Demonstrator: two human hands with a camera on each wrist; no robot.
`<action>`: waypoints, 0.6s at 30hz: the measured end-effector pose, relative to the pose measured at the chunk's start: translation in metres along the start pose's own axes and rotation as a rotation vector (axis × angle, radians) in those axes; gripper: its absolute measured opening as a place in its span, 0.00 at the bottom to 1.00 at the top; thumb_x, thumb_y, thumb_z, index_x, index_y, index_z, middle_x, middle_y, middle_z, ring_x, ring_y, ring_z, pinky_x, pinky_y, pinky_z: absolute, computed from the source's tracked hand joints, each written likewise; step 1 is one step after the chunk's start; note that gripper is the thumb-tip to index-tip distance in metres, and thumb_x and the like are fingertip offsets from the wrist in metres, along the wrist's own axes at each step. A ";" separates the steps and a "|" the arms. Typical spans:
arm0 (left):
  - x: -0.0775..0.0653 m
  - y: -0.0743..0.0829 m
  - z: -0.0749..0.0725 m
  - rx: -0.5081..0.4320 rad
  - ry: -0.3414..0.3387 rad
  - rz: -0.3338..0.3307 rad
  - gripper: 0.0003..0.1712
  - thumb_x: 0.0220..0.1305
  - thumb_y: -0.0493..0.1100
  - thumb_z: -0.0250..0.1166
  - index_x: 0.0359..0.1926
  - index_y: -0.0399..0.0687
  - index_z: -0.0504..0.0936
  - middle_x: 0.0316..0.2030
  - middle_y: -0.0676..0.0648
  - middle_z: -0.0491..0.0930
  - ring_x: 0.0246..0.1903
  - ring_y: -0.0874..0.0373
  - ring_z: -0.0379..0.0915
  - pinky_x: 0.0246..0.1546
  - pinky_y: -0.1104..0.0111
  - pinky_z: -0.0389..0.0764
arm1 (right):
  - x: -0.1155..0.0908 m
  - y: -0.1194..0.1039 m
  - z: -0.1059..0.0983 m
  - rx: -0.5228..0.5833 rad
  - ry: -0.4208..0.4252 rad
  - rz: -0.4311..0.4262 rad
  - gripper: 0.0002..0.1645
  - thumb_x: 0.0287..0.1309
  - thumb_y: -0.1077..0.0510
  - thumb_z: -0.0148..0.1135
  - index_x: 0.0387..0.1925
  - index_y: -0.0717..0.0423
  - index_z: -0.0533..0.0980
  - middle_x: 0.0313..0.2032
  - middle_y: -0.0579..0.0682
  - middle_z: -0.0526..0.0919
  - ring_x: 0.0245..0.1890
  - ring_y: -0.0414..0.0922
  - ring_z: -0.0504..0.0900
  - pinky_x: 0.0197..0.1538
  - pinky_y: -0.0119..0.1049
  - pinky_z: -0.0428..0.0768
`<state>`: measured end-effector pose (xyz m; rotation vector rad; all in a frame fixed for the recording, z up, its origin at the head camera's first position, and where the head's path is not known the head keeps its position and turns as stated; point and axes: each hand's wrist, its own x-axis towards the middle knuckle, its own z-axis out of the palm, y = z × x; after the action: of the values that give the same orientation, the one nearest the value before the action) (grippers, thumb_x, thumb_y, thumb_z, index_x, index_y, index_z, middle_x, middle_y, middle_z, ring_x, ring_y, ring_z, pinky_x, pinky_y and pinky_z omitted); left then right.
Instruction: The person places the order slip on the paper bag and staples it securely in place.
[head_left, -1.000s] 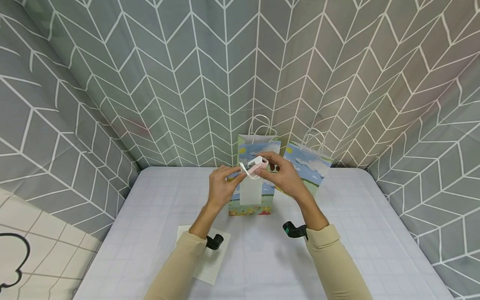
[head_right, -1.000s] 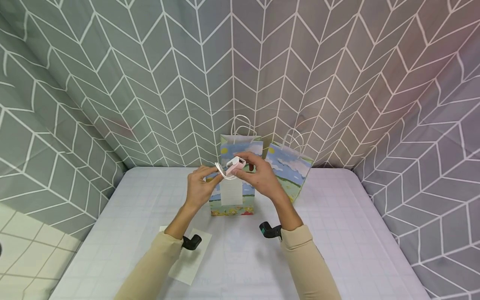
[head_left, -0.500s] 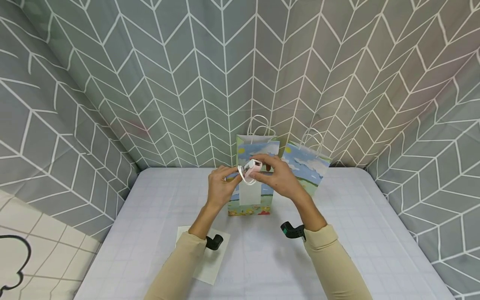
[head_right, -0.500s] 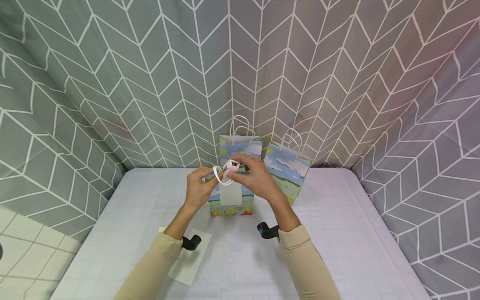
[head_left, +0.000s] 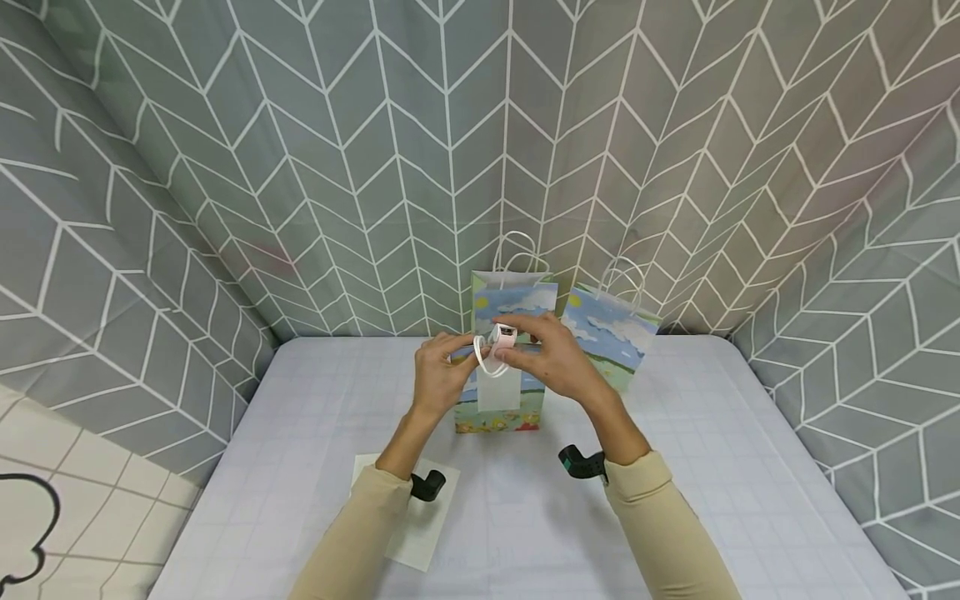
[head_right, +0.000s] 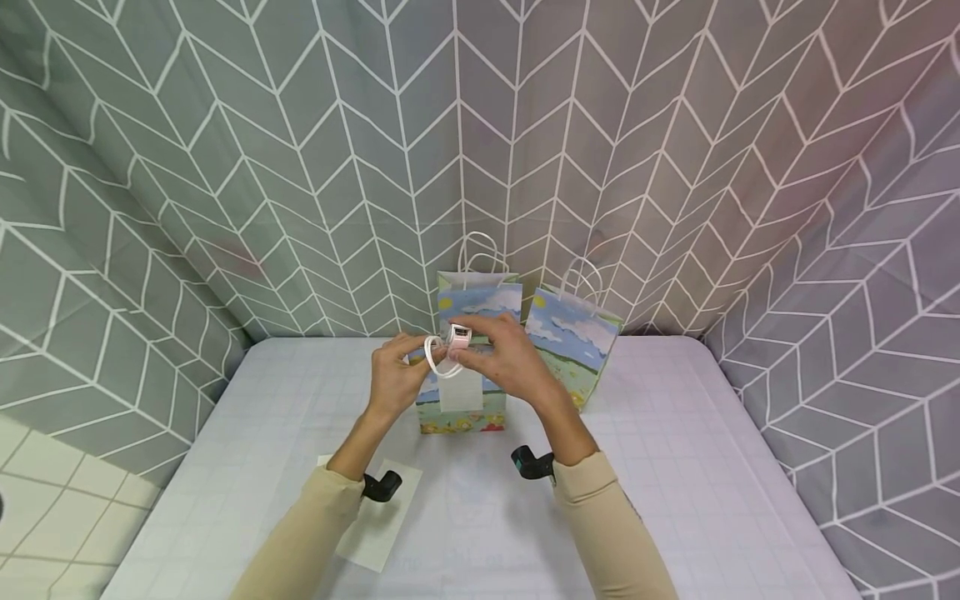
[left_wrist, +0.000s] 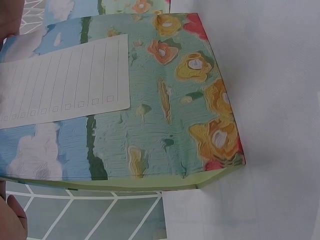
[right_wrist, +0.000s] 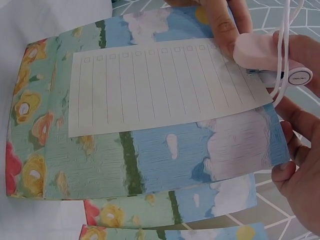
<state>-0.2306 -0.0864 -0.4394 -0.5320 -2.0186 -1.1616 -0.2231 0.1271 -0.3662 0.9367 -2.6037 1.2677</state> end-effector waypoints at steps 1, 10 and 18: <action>0.000 0.000 0.000 0.000 0.000 0.000 0.14 0.51 0.43 0.80 0.39 0.44 0.92 0.25 0.46 0.86 0.23 0.57 0.73 0.38 0.54 0.73 | 0.000 0.001 0.000 -0.001 -0.001 0.000 0.31 0.65 0.43 0.66 0.67 0.43 0.75 0.60 0.41 0.79 0.44 0.46 0.69 0.45 0.47 0.71; 0.000 0.002 -0.001 -0.023 0.001 0.012 0.13 0.51 0.43 0.80 0.38 0.43 0.92 0.24 0.46 0.85 0.23 0.56 0.73 0.38 0.52 0.73 | 0.003 0.005 0.004 -0.007 -0.008 -0.040 0.28 0.65 0.49 0.67 0.66 0.43 0.75 0.63 0.43 0.78 0.49 0.50 0.71 0.53 0.53 0.69; 0.001 0.003 0.000 -0.012 -0.012 0.016 0.14 0.52 0.43 0.79 0.40 0.43 0.92 0.26 0.46 0.87 0.23 0.56 0.73 0.40 0.51 0.73 | 0.005 0.006 0.004 -0.014 0.011 -0.078 0.28 0.65 0.50 0.68 0.65 0.45 0.76 0.62 0.46 0.79 0.64 0.49 0.73 0.74 0.61 0.47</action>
<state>-0.2292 -0.0854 -0.4371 -0.5618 -2.0149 -1.1646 -0.2300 0.1244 -0.3709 1.0150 -2.5382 1.2303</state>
